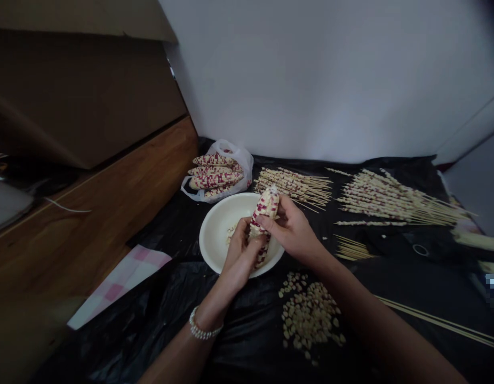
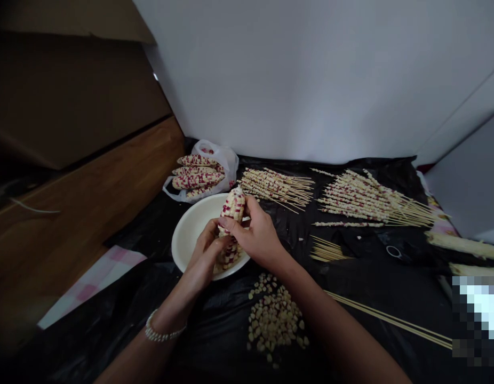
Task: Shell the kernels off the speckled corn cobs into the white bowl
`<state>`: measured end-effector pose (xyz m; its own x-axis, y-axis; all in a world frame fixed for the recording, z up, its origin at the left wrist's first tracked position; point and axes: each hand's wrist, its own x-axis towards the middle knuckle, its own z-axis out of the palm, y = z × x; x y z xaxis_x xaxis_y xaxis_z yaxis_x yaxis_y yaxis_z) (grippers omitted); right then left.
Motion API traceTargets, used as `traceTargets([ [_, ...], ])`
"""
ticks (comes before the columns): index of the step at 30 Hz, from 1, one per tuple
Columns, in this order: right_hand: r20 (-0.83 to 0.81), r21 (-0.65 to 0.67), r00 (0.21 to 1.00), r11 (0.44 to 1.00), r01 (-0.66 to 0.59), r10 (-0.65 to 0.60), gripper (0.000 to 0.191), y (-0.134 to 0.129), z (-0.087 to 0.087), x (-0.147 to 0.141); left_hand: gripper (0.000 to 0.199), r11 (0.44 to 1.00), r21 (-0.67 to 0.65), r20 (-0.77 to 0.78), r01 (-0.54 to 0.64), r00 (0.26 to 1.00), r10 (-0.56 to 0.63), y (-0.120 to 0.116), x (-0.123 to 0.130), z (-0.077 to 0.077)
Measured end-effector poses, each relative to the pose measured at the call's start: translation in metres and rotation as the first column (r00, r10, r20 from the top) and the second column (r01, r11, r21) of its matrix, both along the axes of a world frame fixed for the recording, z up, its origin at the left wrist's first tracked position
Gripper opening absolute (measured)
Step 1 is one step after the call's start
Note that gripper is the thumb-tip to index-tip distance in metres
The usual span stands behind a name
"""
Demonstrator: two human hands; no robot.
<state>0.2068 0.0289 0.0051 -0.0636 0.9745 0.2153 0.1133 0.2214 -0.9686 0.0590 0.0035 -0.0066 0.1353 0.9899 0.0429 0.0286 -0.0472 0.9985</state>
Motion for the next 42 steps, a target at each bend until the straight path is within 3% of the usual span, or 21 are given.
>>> traceTargets([
  [9, 0.006, -0.010, 1.000, 1.000, 0.025, -0.025, 0.035, 0.001, -0.004, -0.003, 0.026, 0.988, 0.146, -0.353, -0.049, 0.931, 0.099, -0.004, 0.003, 0.001],
  [16, -0.022, -0.025, 0.999, 0.999, 0.036, -0.036, 0.033, 0.000, -0.003, -0.004, 0.028, 0.980, 0.199, -0.441, -0.023, 0.891, 0.110, -0.004, 0.000, 0.001],
  [21, -0.102, -0.068, 0.995, 0.998, 0.016, -0.023, 0.033, 0.001, -0.002, -0.005, 0.035, 0.981, 0.181, -0.366, -0.064, 0.922, 0.128, 0.001, -0.007, -0.001],
  [26, -0.102, -0.046, 0.994, 0.998, 0.036, -0.040, 0.032, 0.002, 0.000, -0.003, 0.037, 0.994, 0.103, -0.248, -0.047, 0.966, 0.071, 0.001, -0.005, 0.005],
  [29, -0.106, -0.044, 0.994, 0.999, 0.023, -0.028, 0.033, 0.002, 0.000, -0.002, 0.036, 0.997, 0.066, -0.123, -0.027, 0.992, 0.035, 0.003, -0.004, 0.003],
  [34, -0.128, -0.045, 0.992, 0.999, 0.002, -0.008, 0.034, 0.000, -0.002, -0.004, 0.030, 0.991, -0.129, 0.141, -0.026, 0.989, 0.044, 0.012, -0.008, -0.012],
  [37, -0.102, -0.040, 0.995, 0.999, 0.008, -0.012, 0.035, 0.000, -0.004, -0.005, 0.028, 0.984, -0.172, 0.154, -0.033, 0.986, 0.059, 0.013, -0.009, -0.016],
  [42, -0.062, -0.041, 0.998, 0.999, 0.015, -0.017, 0.037, 0.000, -0.008, -0.006, 0.025, 0.989, -0.117, 0.115, -0.090, 0.988, 0.104, 0.012, -0.008, -0.017],
])
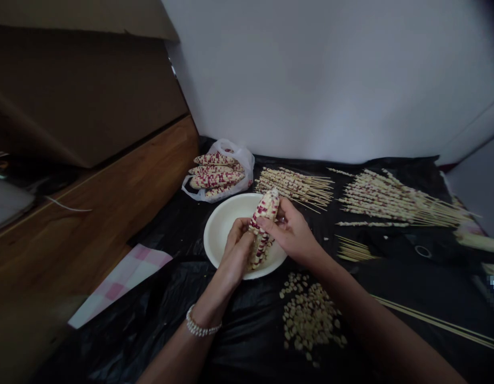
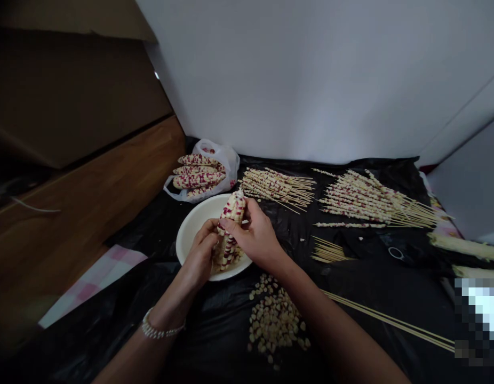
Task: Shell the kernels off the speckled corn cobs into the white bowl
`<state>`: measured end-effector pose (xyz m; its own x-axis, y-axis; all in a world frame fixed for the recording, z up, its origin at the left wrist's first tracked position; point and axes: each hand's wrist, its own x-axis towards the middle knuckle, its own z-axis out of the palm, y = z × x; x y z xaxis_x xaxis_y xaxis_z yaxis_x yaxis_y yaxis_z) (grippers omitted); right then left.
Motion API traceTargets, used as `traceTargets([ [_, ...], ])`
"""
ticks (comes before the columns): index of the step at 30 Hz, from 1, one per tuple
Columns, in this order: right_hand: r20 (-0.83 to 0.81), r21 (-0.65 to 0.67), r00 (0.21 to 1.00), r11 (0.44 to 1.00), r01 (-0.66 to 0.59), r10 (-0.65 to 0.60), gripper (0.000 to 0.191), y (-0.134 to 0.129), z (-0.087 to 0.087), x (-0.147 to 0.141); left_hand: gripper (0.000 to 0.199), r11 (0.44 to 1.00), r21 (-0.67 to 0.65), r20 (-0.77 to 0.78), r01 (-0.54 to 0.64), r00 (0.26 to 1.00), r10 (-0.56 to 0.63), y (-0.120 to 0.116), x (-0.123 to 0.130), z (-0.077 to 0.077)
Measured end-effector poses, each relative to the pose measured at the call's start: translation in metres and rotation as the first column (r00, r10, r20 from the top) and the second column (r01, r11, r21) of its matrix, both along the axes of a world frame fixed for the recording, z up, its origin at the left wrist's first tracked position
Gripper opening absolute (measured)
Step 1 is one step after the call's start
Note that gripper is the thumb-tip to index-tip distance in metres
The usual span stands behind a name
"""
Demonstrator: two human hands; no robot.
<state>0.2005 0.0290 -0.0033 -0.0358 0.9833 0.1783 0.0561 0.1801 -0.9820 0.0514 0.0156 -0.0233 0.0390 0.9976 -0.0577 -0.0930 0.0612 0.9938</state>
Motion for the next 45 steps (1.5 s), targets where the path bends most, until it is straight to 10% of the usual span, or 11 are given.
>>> traceTargets([
  [7, -0.011, 0.024, 1.000, 1.000, 0.001, -0.001, 0.034, 0.001, 0.005, 0.005, 0.032, 0.996, 0.031, 0.029, 0.083, 0.996, -0.084, -0.004, 0.002, 0.007],
  [16, 0.010, -0.001, 1.000, 1.000, 0.012, -0.012, 0.036, -0.001, 0.004, 0.001, 0.021, 0.974, 0.225, -0.459, 0.036, 0.885, 0.074, -0.010, 0.006, 0.017],
  [30, -0.211, -0.080, 0.975, 0.993, -0.091, 0.072, 0.042, 0.005, 0.010, 0.009, 0.035, 1.000, 0.018, -0.063, 0.007, 0.998, -0.006, 0.002, 0.003, 0.014],
  [45, -0.044, -0.002, 0.996, 0.997, -0.083, 0.082, 0.031, -0.002, 0.005, 0.003, 0.022, 1.000, -0.002, -0.081, 0.019, 0.997, -0.019, 0.002, -0.005, 0.002],
])
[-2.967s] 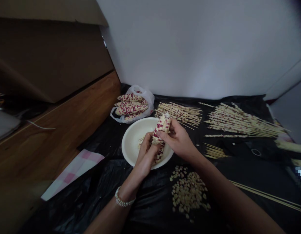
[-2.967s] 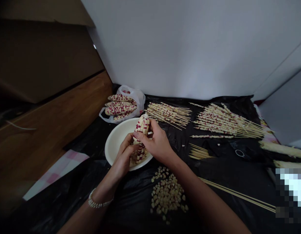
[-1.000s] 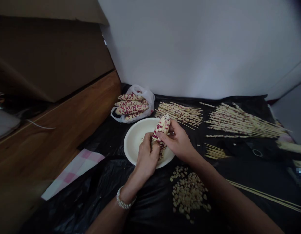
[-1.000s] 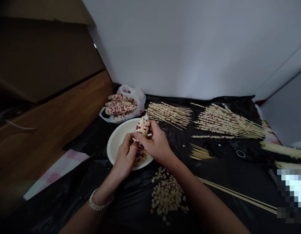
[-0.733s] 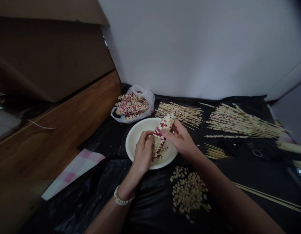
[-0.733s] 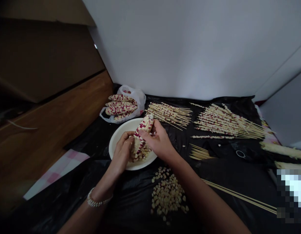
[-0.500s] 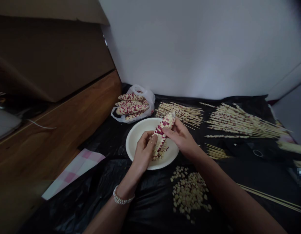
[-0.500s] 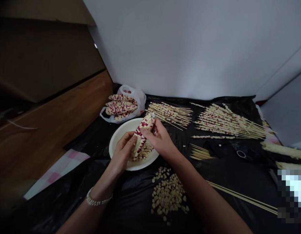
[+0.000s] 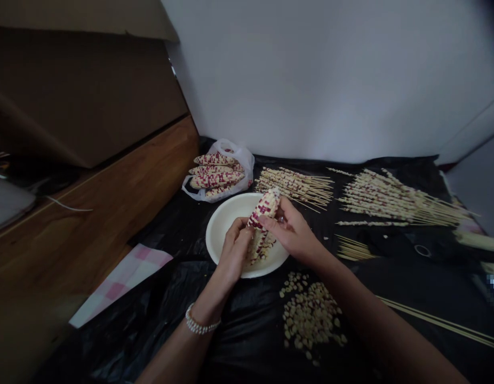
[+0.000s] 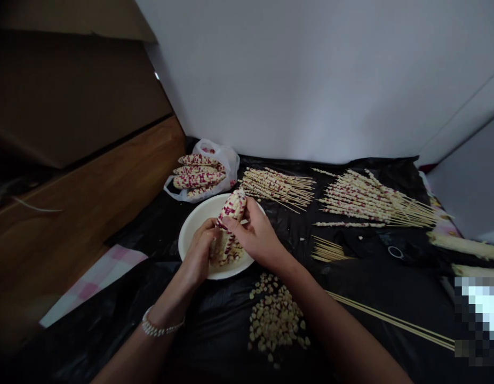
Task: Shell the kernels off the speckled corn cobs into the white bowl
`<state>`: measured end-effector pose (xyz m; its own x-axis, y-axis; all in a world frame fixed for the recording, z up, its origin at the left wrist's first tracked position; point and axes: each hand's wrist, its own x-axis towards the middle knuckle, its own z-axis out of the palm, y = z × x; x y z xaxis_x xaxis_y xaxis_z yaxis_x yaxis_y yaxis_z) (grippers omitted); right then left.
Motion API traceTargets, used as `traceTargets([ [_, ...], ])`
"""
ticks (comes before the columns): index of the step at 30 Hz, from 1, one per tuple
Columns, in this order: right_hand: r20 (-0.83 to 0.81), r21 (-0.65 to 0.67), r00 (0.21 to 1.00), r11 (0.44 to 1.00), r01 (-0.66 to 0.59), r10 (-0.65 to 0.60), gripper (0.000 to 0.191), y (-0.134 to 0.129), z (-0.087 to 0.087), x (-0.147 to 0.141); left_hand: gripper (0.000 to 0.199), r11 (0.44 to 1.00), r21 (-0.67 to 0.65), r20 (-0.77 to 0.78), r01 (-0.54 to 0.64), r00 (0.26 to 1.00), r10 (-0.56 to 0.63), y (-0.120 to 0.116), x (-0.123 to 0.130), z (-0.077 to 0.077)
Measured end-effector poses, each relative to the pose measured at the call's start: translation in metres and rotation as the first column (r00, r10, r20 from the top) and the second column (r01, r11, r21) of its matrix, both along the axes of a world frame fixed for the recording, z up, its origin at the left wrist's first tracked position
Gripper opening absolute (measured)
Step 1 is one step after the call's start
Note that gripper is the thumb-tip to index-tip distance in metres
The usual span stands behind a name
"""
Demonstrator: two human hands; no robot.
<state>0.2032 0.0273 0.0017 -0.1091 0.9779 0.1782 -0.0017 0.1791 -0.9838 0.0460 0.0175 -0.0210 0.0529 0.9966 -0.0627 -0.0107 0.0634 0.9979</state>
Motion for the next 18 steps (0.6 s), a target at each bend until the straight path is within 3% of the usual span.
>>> traceTargets([
  [11, -0.022, 0.006, 1.000, 1.000, -0.004, 0.004, 0.034, 0.002, 0.004, 0.005, 0.027, 0.997, 0.067, 0.020, 0.043, 0.999, -0.044, -0.005, 0.004, 0.008],
  [18, -0.022, 0.005, 1.000, 1.000, 0.002, -0.002, 0.031, 0.000, 0.009, 0.004, 0.026, 0.992, 0.129, -0.204, 0.003, 0.979, 0.023, -0.012, 0.009, 0.018],
])
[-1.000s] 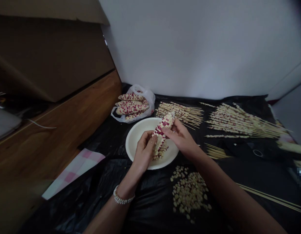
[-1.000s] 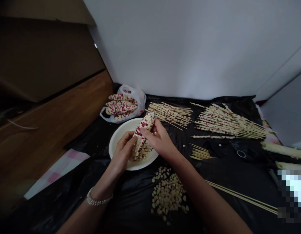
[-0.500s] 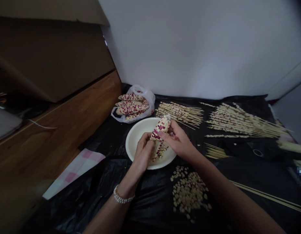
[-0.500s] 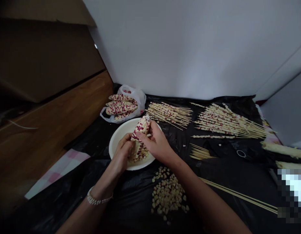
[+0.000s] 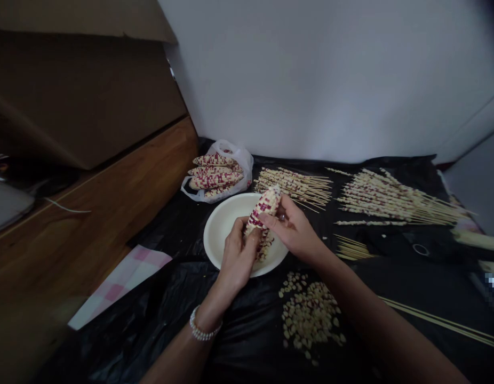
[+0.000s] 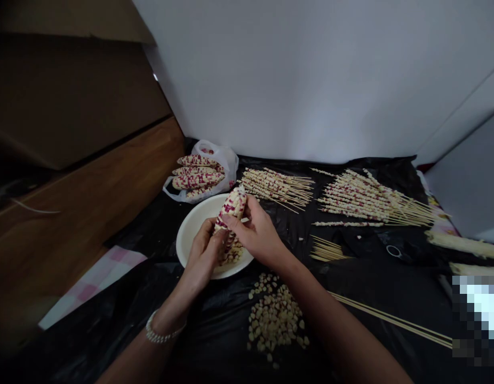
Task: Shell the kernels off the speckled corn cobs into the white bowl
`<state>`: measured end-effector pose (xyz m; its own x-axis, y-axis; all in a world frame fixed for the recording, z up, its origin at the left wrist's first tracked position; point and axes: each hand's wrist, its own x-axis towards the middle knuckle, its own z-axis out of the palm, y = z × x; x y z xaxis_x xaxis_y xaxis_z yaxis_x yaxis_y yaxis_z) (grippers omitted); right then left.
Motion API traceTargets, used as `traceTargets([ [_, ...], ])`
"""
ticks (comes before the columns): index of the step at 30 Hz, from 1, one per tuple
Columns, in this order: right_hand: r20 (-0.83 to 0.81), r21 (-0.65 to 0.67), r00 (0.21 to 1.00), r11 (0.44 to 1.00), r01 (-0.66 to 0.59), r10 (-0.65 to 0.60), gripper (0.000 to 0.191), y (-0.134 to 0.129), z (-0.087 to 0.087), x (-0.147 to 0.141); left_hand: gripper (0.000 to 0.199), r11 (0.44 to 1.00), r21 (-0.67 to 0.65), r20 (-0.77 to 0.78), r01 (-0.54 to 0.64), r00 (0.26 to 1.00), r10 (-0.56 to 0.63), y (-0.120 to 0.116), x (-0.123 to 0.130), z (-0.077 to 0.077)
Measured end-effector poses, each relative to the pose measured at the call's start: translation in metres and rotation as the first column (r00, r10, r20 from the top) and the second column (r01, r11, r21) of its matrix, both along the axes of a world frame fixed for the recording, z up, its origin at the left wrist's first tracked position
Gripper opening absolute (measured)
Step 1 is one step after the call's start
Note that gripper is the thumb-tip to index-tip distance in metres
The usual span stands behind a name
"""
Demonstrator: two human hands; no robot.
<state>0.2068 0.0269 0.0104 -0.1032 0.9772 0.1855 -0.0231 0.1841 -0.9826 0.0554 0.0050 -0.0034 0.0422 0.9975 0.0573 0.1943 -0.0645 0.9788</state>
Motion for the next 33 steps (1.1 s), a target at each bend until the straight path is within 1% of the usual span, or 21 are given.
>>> traceTargets([
  [3, 0.011, 0.012, 1.000, 1.000, 0.021, -0.021, 0.031, 0.000, 0.000, 0.000, 0.026, 1.000, 0.028, -0.017, 0.013, 1.000, -0.013, -0.001, -0.001, 0.000],
  [9, 0.039, 0.015, 0.999, 1.000, 0.015, -0.016, 0.032, 0.000, -0.005, -0.003, 0.020, 1.000, -0.017, 0.017, 0.003, 1.000, -0.002, 0.001, -0.002, -0.003],
  [13, 0.043, 0.005, 0.999, 1.000, 0.019, -0.020, 0.035, 0.000, -0.009, -0.005, 0.021, 0.999, -0.036, 0.036, -0.020, 0.999, 0.021, 0.001, -0.002, -0.006],
  [19, 0.021, -0.026, 1.000, 1.000, -0.002, 0.003, 0.036, 0.000, -0.005, -0.003, 0.025, 0.997, -0.035, 0.064, -0.062, 0.996, 0.064, 0.007, -0.005, -0.014],
  [22, 0.002, -0.020, 1.000, 1.000, -0.001, 0.001, 0.038, 0.000, -0.003, 0.000, 0.023, 0.998, -0.045, 0.104, -0.043, 0.993, 0.047, 0.010, -0.005, -0.016],
  [25, -0.024, -0.030, 1.000, 1.000, 0.010, -0.011, 0.038, 0.001, -0.002, 0.000, 0.025, 0.999, -0.038, 0.144, -0.017, 0.989, 0.022, 0.008, -0.003, -0.012],
  [28, -0.038, -0.036, 0.999, 0.999, 0.015, -0.016, 0.035, 0.002, -0.003, -0.001, 0.033, 1.000, -0.020, 0.103, -0.009, 0.995, 0.011, 0.005, -0.001, -0.008],
  [33, -0.008, -0.023, 0.998, 0.998, 0.059, -0.059, 0.034, 0.005, -0.004, -0.001, 0.026, 0.997, 0.068, -0.011, 0.027, 1.000, -0.026, 0.002, 0.000, -0.006],
])
